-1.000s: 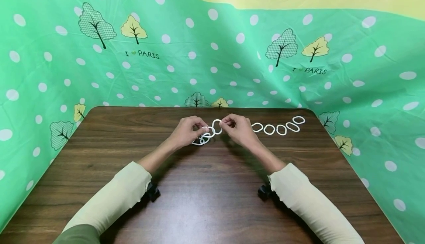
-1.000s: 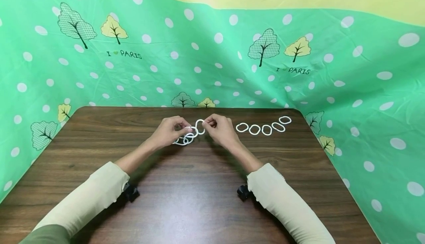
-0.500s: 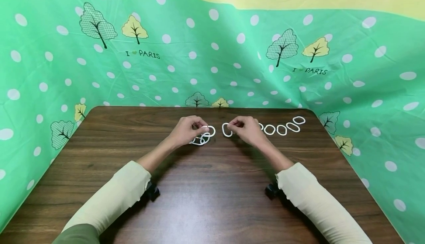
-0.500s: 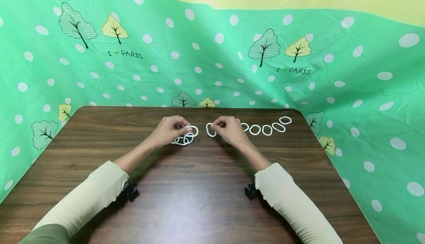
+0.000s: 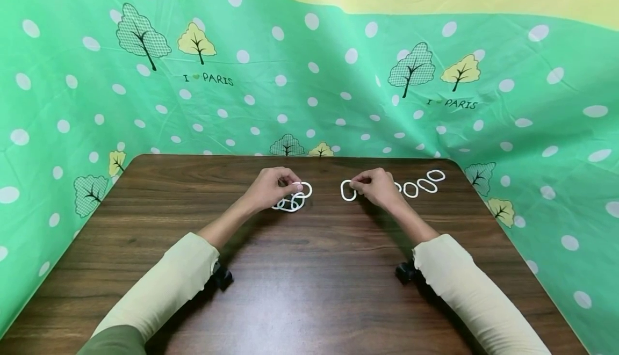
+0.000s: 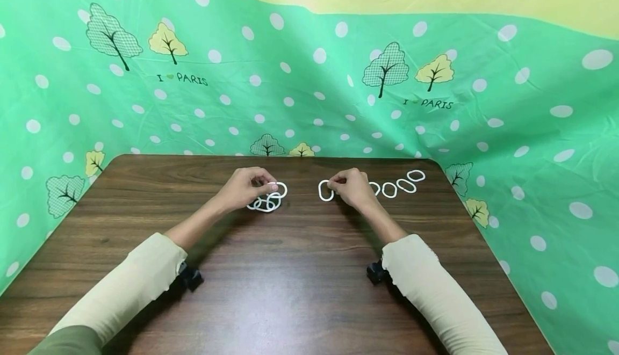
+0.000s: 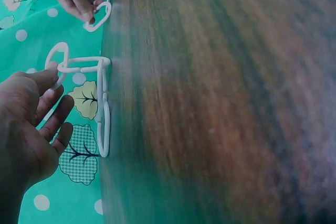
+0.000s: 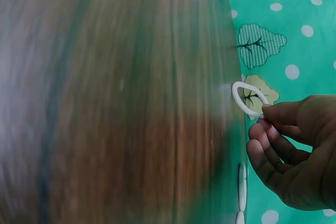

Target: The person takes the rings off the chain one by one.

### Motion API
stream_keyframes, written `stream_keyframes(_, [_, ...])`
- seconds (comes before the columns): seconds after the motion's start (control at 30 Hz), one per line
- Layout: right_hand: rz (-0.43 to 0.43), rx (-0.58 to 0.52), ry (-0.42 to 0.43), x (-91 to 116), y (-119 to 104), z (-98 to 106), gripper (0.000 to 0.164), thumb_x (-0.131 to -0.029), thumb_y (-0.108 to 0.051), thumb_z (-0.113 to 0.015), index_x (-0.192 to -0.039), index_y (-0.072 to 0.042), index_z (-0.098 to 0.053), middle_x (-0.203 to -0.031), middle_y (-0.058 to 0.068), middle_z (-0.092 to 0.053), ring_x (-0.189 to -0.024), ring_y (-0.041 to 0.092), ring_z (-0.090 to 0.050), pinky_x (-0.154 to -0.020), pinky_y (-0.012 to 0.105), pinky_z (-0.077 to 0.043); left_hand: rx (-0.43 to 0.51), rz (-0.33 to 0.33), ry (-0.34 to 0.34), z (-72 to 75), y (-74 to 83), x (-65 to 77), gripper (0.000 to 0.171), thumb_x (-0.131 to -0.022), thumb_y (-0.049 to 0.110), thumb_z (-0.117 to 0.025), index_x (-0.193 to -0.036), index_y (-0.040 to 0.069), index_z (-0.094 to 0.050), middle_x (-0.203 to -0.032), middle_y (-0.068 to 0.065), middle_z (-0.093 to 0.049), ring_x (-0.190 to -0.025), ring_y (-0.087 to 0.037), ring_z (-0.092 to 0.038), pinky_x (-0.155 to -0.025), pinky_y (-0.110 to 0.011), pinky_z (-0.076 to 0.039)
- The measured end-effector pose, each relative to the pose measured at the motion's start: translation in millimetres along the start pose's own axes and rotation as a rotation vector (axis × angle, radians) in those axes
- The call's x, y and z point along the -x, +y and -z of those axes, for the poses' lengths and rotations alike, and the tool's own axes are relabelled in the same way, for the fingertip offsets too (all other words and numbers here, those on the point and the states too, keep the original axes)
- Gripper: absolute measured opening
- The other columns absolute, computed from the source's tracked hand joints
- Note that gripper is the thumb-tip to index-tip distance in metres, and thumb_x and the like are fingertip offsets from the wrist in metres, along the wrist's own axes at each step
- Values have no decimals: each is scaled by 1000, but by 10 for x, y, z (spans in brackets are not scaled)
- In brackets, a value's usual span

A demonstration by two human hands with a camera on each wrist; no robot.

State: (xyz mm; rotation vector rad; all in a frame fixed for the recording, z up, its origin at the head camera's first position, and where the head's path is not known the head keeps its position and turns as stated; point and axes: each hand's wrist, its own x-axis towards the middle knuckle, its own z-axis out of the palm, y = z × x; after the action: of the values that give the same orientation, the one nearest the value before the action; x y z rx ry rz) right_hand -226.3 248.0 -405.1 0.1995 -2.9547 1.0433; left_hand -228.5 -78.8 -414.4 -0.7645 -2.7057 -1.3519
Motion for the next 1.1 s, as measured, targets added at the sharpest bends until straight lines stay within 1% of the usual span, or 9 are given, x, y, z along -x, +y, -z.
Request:
stream_keyframes(0.13, [13, 42, 4, -7, 60, 51, 18, -105, -22, -82, -110, -6, -89, -91, 11, -86, -71, 12, -71, -68, 28, -53, -3, 3, -7, 3, 7, -5, 12, -103, 21, -86, -105, 9, -85, -93, -5, -80, -89, -18, -71, -83, -31, -56])
stream_keyframes(0.3, [11, 64, 19, -46, 131, 80, 16, -103, -21, -84, -107, -7, -90, -92, 11, -87, -74, 17, -76, -69, 29, -53, 11, 1, -8, 6, 25, -1, 12, -102, 20, -86, -104, 9, -85, -93, -6, -79, -87, -17, -71, -82, -31, -56])
stream_keyframes(0.4, [-3, 86, 35, -66, 161, 88, 14, -102, -20, -85, -105, -8, -90, -92, 10, -87, -80, 19, -78, -74, 30, -53, 24, -3, -10, 7, 41, -8, 11, -101, 19, -87, -104, 8, -85, -92, -6, -79, -86, -17, -70, -81, -31, -56])
stream_keyframes(0.5, [-10, 108, 54, -75, 180, 89, 12, -100, -19, -86, -104, -9, -90, -95, 9, -88, -88, 23, -79, -82, 35, -57, 30, -10, -12, 12, 58, -17, 11, -101, 19, -87, -104, 8, -85, -92, -6, -79, -85, -16, -70, -81, -30, -56])
stream_keyframes(0.6, [-6, 111, 64, -77, 195, 88, 12, -101, -18, -86, -103, -8, -90, -99, 11, -88, -97, 29, -81, -91, 44, -61, 35, -15, -14, 16, 69, -22, 11, -101, 19, -87, -103, 8, -85, -92, -6, -79, -85, -14, -69, -81, -29, -56])
stream_keyframes(0.7, [2, 110, 73, -74, 207, 82, 12, -102, -18, -85, -103, -7, -90, -103, 12, -88, -103, 32, -83, -95, 50, -63, 39, -14, -19, 13, 70, -24, 11, -102, 19, -86, -104, 8, -85, -92, -4, -78, -85, -14, -68, -81, -28, -55])
stream_keyframes(0.8, [10, 103, 77, -72, 205, 77, 12, -101, -20, -86, -102, -8, -91, -102, 12, -88, -101, 30, -83, -92, 47, -63, 39, -10, -18, 11, 73, -25, 11, -102, 19, -86, -104, 9, -85, -92, -4, -78, -85, -14, -68, -80, -28, -55])
stream_keyframes(1.0, [46, 78, 67, -45, 163, 59, 14, -102, -21, -86, -102, -9, -91, -98, 10, -88, -90, 22, -78, -79, 31, -55, 50, -6, -17, 0, 68, -19, 12, -102, 19, -86, -104, 8, -85, -91, -5, -78, -84, -14, -68, -79, -28, -55])
stream_keyframes(1.1, [64, 69, 64, -26, 120, 29, 14, -103, -22, -85, -104, -9, -91, -99, 10, -88, -87, 21, -76, -74, 30, -54, 58, -5, -16, -6, 63, -17, 12, -102, 20, -86, -104, 8, -85, -91, -5, -78, -83, -14, -68, -78, -28, -55])
